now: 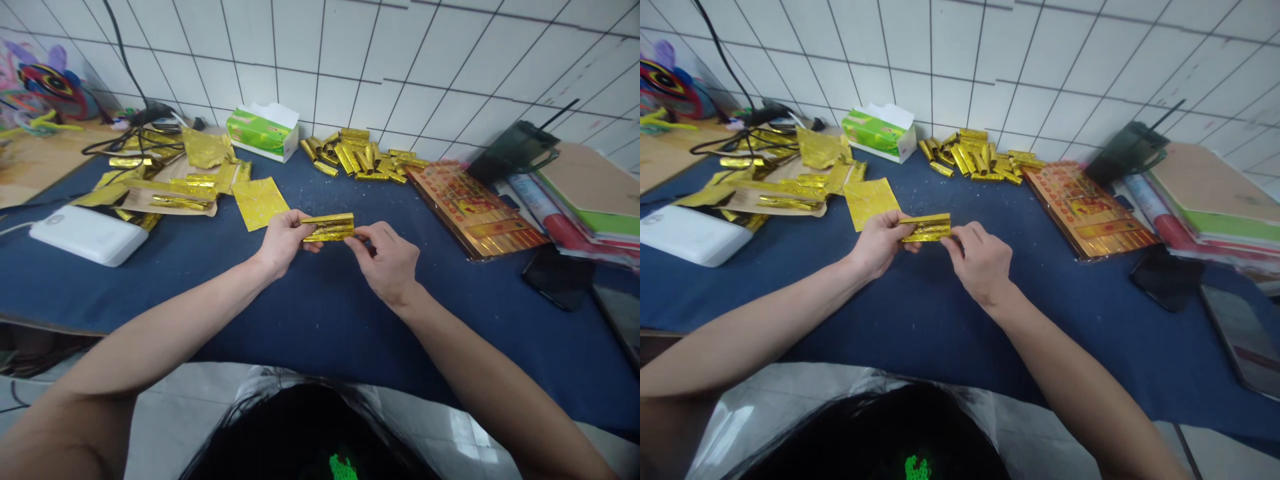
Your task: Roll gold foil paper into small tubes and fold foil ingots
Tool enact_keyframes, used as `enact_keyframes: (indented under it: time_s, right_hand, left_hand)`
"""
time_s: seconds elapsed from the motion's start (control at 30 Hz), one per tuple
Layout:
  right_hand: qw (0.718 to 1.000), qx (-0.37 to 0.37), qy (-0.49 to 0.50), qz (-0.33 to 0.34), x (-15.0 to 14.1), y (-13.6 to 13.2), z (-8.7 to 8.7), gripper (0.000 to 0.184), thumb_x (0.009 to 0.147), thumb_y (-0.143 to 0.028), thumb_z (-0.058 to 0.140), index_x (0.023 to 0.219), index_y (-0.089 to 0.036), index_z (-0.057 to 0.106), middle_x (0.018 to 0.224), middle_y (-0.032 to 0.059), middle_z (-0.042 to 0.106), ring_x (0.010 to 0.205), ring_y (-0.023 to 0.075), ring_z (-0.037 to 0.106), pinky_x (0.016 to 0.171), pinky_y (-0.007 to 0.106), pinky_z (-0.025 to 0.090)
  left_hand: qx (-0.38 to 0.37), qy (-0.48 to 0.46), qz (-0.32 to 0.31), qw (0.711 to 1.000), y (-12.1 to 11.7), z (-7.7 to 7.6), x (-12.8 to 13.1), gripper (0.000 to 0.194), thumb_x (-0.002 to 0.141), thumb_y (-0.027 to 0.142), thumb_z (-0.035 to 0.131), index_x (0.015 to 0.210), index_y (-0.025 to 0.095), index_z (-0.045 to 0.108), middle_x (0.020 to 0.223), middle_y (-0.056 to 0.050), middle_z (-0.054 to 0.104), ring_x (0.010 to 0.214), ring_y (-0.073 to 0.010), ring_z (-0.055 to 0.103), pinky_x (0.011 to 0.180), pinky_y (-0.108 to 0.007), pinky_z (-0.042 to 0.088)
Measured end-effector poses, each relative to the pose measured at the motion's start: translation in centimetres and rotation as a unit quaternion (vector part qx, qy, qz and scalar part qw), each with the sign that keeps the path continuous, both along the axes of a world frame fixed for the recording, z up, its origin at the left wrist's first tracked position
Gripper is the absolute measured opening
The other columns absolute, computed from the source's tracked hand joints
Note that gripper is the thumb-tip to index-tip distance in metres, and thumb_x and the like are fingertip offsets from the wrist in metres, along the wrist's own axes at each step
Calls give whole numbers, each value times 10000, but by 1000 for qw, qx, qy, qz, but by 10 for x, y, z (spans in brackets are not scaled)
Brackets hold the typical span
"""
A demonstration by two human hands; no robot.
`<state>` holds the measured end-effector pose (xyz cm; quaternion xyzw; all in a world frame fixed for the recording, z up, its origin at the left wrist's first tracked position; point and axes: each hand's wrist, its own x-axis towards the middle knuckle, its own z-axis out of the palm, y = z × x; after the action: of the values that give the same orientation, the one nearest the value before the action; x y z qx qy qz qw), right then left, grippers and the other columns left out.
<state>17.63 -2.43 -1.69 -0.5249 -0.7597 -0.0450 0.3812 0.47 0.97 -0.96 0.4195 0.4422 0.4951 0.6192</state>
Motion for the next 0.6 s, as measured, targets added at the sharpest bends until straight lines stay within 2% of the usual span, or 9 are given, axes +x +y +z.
enact_keyframes:
  time_s: [0.13,0.27,0.33,0.47,0.6]
  right_hand:
    - [1000,-10,22,8,-1,-1,1,188,843,-349,502,807,-208,621,764,26,631,620,124,547,589,250,406]
    - [990,-53,109,66,-3,0,1,105,814,-303,532,791,-218,589,761,8,609,630,119,544,594,255,441]
    - [975,-94,178,96,-4,0,0,71,791,-285,559,795,-216,578,749,-5,600,600,110,537,576,256,451]
    - [926,-199,298,122,-7,0,-3,103,758,-289,594,810,-201,598,681,-25,590,483,82,508,492,246,438]
    - [905,-223,346,107,-8,5,-5,123,751,-307,595,750,-186,619,624,-29,593,435,73,503,454,236,420]
  left_hand:
    - [-16,-17,5,1000,0,-1,0,112,730,16,500,689,118,481,531,23,582,392,-87,570,406,-190,477]
    - [-33,-36,5,999,1,-3,-1,121,734,13,504,693,124,476,543,19,587,393,-87,570,412,-191,482]
    - [-44,-48,-3,998,2,-2,-1,124,742,17,497,693,127,471,542,12,593,396,-89,571,416,-192,484]
    - [-70,-65,-32,995,2,0,-2,103,776,58,478,702,129,474,577,-23,625,428,-103,591,435,-199,493]
    - [-74,-61,-56,994,2,1,-4,68,782,90,475,731,132,490,628,-43,646,476,-122,621,455,-204,497]
